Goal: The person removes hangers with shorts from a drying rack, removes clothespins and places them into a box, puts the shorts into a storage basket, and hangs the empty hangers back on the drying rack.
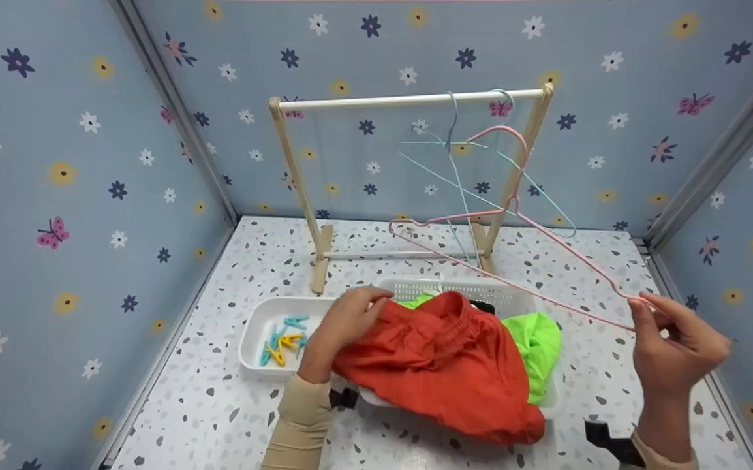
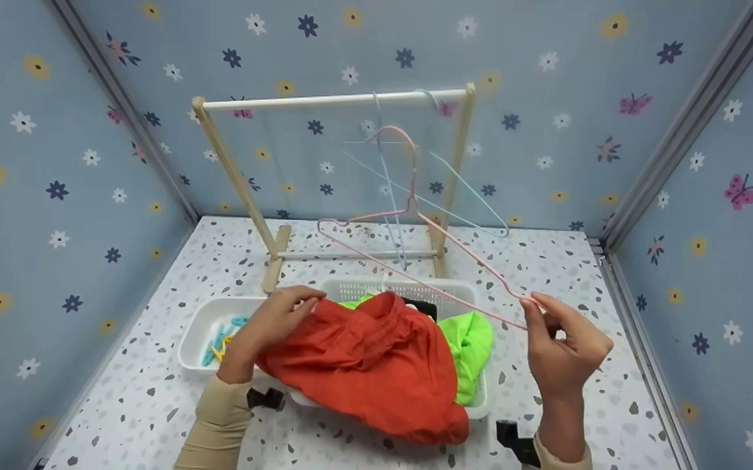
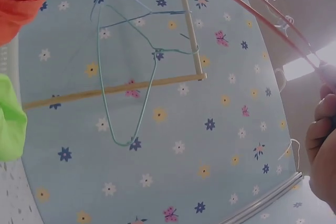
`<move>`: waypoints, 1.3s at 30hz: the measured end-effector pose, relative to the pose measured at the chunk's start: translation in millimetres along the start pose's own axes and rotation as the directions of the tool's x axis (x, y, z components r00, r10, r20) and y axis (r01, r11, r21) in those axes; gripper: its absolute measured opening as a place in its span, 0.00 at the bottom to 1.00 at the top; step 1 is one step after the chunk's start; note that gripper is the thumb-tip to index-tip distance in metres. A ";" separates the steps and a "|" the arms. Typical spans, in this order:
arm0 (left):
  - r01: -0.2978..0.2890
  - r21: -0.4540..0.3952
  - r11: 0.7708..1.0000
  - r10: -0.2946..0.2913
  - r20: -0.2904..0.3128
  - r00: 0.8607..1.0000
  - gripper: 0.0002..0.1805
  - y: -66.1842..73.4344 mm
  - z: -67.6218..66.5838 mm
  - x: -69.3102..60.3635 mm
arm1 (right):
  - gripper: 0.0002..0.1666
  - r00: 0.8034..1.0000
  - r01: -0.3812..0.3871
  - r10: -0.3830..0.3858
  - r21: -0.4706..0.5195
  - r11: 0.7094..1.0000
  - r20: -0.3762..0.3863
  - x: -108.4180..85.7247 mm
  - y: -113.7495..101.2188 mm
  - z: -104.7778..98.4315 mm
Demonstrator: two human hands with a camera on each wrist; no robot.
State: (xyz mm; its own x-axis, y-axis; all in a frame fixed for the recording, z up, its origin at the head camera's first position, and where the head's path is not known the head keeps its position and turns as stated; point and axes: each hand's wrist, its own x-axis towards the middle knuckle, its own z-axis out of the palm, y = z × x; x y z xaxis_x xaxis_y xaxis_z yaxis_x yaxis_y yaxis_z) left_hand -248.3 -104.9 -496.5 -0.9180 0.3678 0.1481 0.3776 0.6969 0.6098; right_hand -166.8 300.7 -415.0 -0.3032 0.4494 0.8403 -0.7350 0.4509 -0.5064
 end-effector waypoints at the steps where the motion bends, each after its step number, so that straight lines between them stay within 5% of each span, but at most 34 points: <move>1: 0.010 0.003 1.000 -0.010 -0.032 0.999 0.14 -5.0 -8.3 0.8 | 0.07 1.000 0.015 -0.015 -0.008 1.000 -0.001 0.3 -2.5 4.4; 7: 0.092 0.012 0.996 -0.086 -0.239 0.967 0.13 -35.4 -59.7 8.4 | 0.12 0.994 0.112 -0.112 0.005 0.994 0.013 3.1 -16.7 35.5; 10: 0.125 0.021 0.992 -0.108 -0.370 0.923 0.13 -47.8 -82.4 19.5 | 0.14 0.989 0.148 -0.148 0.012 0.989 0.029 5.5 -18.6 50.3; 15: 0.177 0.017 0.984 -0.138 -0.552 0.822 0.14 -64.8 -108.5 46.9 | 0.11 0.983 0.174 -0.175 0.014 0.985 0.058 8.0 -15.5 71.1; 18: 0.205 -0.030 0.978 -0.185 -0.574 0.798 0.16 -74.5 -116.2 62.3 | 0.09 0.977 0.200 -0.200 0.007 0.980 0.073 8.2 -11.7 82.4; 23: 0.156 -0.159 0.975 -0.219 -0.556 0.802 0.20 -85.1 -124.6 84.4 | 0.05 0.966 0.241 -0.241 0.006 0.970 0.097 8.9 -7.7 98.9; 27: 0.148 -0.248 0.957 -0.270 -0.588 0.763 0.22 -88.8 -129.6 98.5 | 0.09 0.965 0.250 -0.248 -0.018 0.968 0.090 10.7 -8.9 111.0; 29: 0.146 -0.294 0.945 -0.298 -0.584 0.755 0.26 -89.8 -132.2 104.3 | 0.11 0.965 0.251 -0.248 -0.032 0.967 0.087 12.8 -10.6 116.4; 31: 0.116 -0.342 0.932 -0.303 -0.564 0.768 0.31 -90.8 -135.0 110.3 | 0.12 0.965 0.253 -0.250 -0.041 0.966 0.080 14.9 -13.1 121.5; 35: 0.068 -0.376 0.924 -0.262 -0.496 0.828 0.35 -93.2 -138.5 122.4 | 0.12 0.964 0.262 -0.260 -0.051 0.964 0.056 17.1 -15.3 131.2; 39: 0.084 -0.328 0.941 -0.253 -0.514 0.819 0.30 -96.4 -139.5 129.4 | 0.12 0.961 0.275 -0.271 -0.068 0.959 0.057 15.3 -9.4 140.8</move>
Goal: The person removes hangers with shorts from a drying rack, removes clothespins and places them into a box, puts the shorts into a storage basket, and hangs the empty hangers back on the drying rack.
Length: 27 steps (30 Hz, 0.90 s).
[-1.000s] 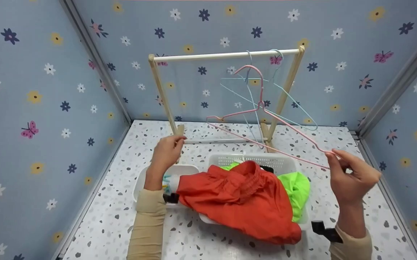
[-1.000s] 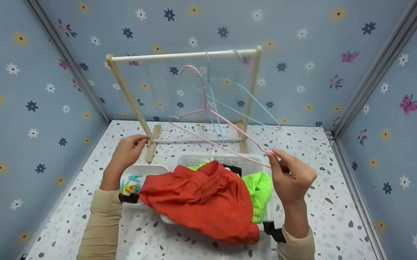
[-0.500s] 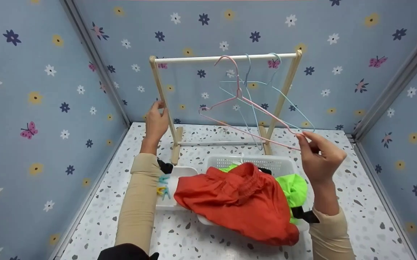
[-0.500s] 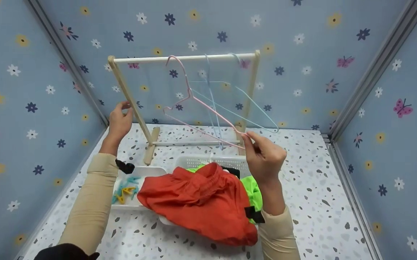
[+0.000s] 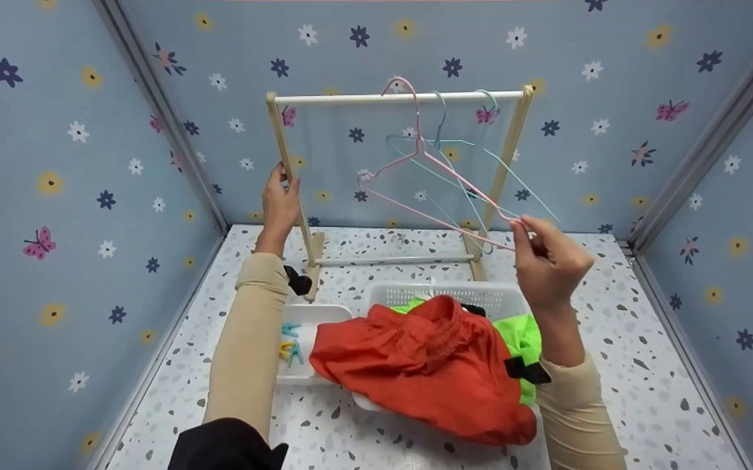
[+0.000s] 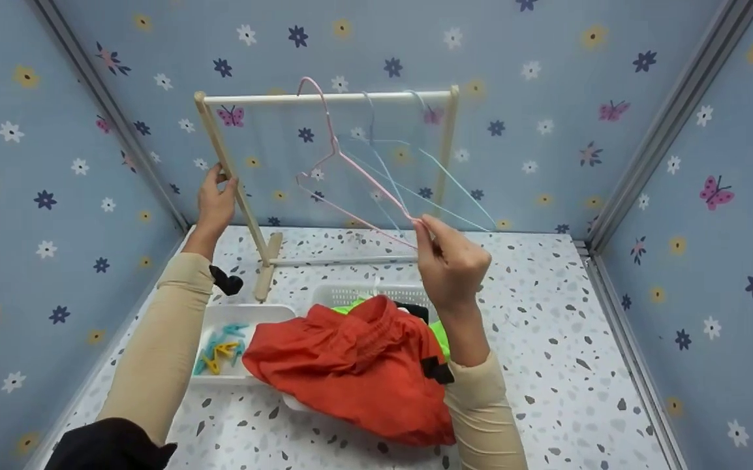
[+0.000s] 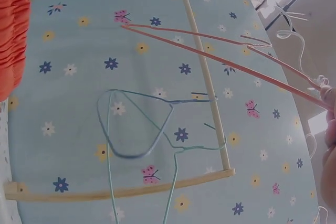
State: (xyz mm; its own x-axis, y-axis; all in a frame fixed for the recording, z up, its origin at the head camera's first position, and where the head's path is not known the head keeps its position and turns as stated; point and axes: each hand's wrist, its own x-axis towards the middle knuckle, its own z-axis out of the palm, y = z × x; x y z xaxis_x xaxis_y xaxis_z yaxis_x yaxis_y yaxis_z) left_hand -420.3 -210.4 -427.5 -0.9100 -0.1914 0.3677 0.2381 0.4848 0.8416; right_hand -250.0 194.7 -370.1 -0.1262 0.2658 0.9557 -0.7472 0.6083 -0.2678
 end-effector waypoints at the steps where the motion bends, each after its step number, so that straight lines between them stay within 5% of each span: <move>1: -0.001 0.025 1.000 0.001 -0.014 1.000 0.28 -1.2 -0.6 0.6 | 0.11 1.000 0.004 -0.004 -0.007 1.000 0.006 -1.5 1.7 3.0; 6: -0.005 0.111 0.994 0.010 -0.042 0.999 0.20 -7.8 -4.3 1.9 | 0.07 0.999 0.026 -0.024 -0.058 0.998 0.032 -4.1 4.7 16.5; 17: 0.013 0.044 0.999 -0.011 -0.045 0.999 0.18 -10.7 -1.0 -0.5 | 0.04 0.995 0.096 -0.088 -0.158 0.983 0.055 -8.2 -0.6 42.6; 27: 0.037 0.005 0.999 -0.036 -0.031 0.999 0.20 -13.5 -0.3 -2.0 | 0.05 0.981 0.143 -0.107 -0.233 0.962 0.161 -24.5 0.5 68.1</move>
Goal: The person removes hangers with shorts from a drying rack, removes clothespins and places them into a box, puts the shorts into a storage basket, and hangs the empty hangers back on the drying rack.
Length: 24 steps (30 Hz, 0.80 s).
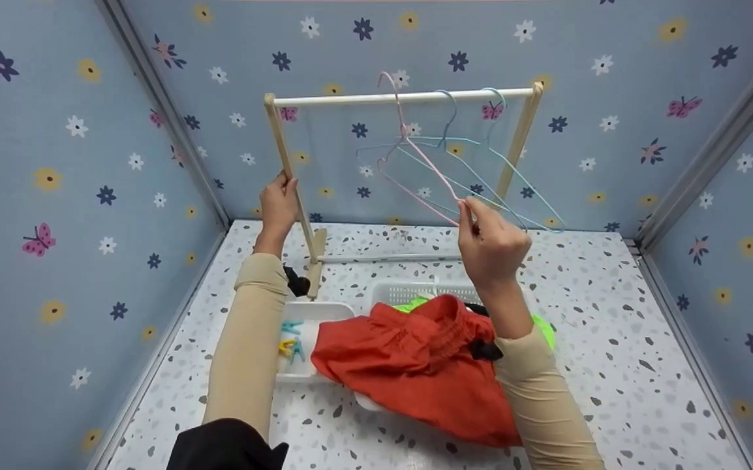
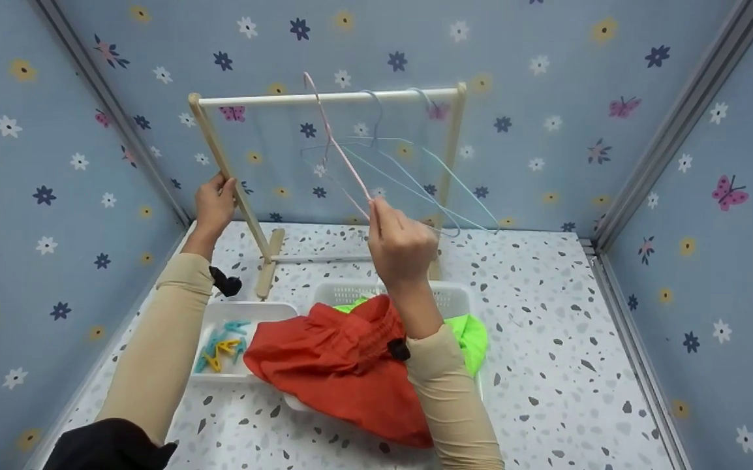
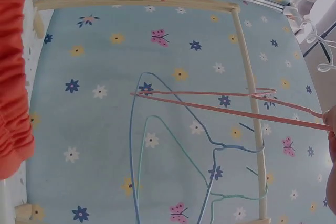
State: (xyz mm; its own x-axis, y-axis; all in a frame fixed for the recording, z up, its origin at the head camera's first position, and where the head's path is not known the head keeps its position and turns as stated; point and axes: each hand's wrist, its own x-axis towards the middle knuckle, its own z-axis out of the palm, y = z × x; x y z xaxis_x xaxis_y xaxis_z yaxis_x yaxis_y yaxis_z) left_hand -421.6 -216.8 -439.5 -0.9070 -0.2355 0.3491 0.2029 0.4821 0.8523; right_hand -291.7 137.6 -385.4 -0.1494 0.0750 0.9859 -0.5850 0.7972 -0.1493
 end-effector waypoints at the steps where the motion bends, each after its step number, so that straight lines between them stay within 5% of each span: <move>1: 0.004 -0.001 1.000 -0.004 0.003 1.000 0.20 -0.1 0.1 -0.1 | 0.05 1.000 0.003 -0.003 -0.007 1.000 0.007 -2.2 -0.4 2.3; 10: 0.002 -0.007 1.000 -0.002 0.008 1.000 0.21 -2.3 0.3 -0.6 | 0.06 0.983 0.021 -0.016 -0.023 1.000 0.182 -25.5 -4.4 12.5; 14: -0.009 0.015 1.000 0.009 -0.006 1.000 0.22 -3.9 0.8 -1.6 | 0.08 0.938 0.031 -0.041 0.035 0.999 0.345 -37.9 -5.4 12.2; 17: -0.014 0.019 1.000 0.014 -0.014 1.000 0.22 -3.4 1.1 -2.6 | 0.13 0.837 0.015 -0.043 0.055 0.998 0.545 -45.3 -7.0 10.9; 22: -0.017 0.007 1.000 0.017 -0.013 1.000 0.22 -2.2 1.1 -3.6 | 0.20 0.558 -0.027 -0.071 0.103 0.994 0.827 -51.8 -11.5 9.2; 24: -0.018 0.007 1.000 0.018 -0.013 1.000 0.21 -2.0 0.8 -4.1 | 0.20 0.488 -0.051 -0.090 0.131 0.990 0.868 -53.0 -13.2 8.6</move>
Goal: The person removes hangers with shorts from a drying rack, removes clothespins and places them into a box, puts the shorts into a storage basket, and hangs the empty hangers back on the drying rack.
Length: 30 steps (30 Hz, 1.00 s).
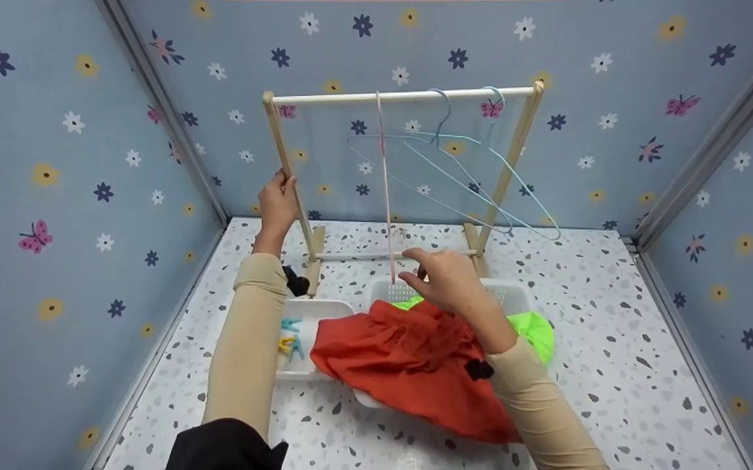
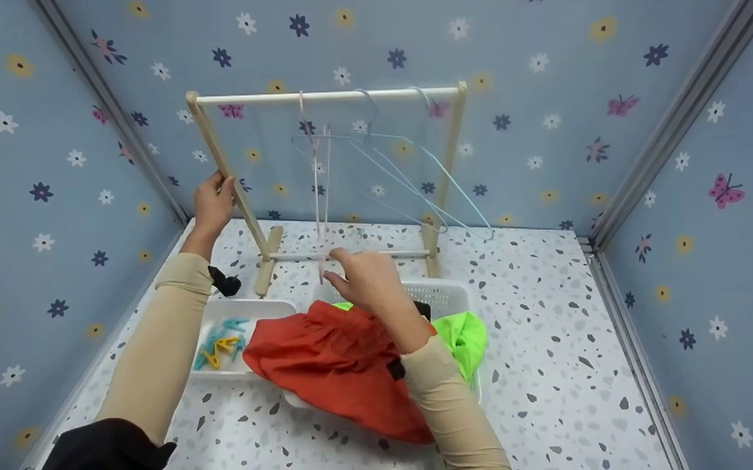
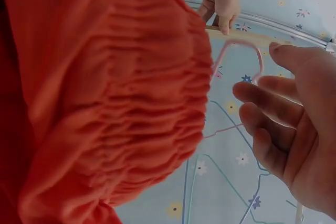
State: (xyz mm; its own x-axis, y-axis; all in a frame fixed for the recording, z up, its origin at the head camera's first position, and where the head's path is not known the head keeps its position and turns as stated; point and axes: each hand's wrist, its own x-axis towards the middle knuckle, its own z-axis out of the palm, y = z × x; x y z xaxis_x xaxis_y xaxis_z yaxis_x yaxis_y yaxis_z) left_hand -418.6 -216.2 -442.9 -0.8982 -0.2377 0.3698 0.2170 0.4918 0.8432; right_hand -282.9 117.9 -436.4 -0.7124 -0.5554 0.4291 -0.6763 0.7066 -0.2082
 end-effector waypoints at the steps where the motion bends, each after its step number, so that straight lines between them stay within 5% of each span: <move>1: 0.000 0.002 1.000 0.000 0.000 1.000 0.21 0.1 -0.1 -0.5 | 0.19 1.000 0.004 -0.004 0.021 1.000 0.024 -0.7 -0.8 0.3; 10: 0.006 -0.010 1.000 -0.006 0.018 1.000 0.23 -2.0 -3.2 -5.3 | 0.11 0.994 0.028 -0.040 0.116 0.993 0.101 -15.2 -1.5 -4.9; 17: 0.120 -0.032 0.992 -0.117 0.078 0.990 0.24 1.2 -12.1 -9.3 | 0.09 0.991 0.010 -0.036 0.193 0.981 0.128 -41.2 -0.1 -18.6; 20: 0.150 -0.015 0.989 -0.145 0.176 0.974 0.26 6.4 -17.1 -14.8 | 0.09 0.988 -0.053 0.022 0.207 0.977 0.152 -58.5 1.4 -30.5; 24: 0.189 0.091 0.978 -0.208 0.310 0.928 0.33 15.5 -24.2 -27.2 | 0.07 0.991 -0.081 0.056 0.215 0.973 0.121 -80.7 5.2 -44.9; 27: 0.200 0.179 0.963 -0.250 0.329 0.911 0.38 20.4 -28.4 -40.2 | 0.07 0.995 -0.080 0.061 0.239 0.968 0.083 -95.0 8.8 -49.4; 30: 0.189 0.238 0.953 -0.261 0.320 0.911 0.37 22.2 -32.7 -58.6 | 0.08 0.989 -0.133 0.112 0.265 0.955 0.092 -111.6 11.5 -51.7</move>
State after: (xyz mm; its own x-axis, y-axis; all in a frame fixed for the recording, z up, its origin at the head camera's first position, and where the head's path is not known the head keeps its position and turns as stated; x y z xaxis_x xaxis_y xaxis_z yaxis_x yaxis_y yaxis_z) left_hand -348.6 -218.7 -433.1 -0.9970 -0.0765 -0.0082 -0.0542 0.6232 0.7802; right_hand -201.5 210.7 -441.2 -0.7978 -0.5108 0.3203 -0.6010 0.6321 -0.4891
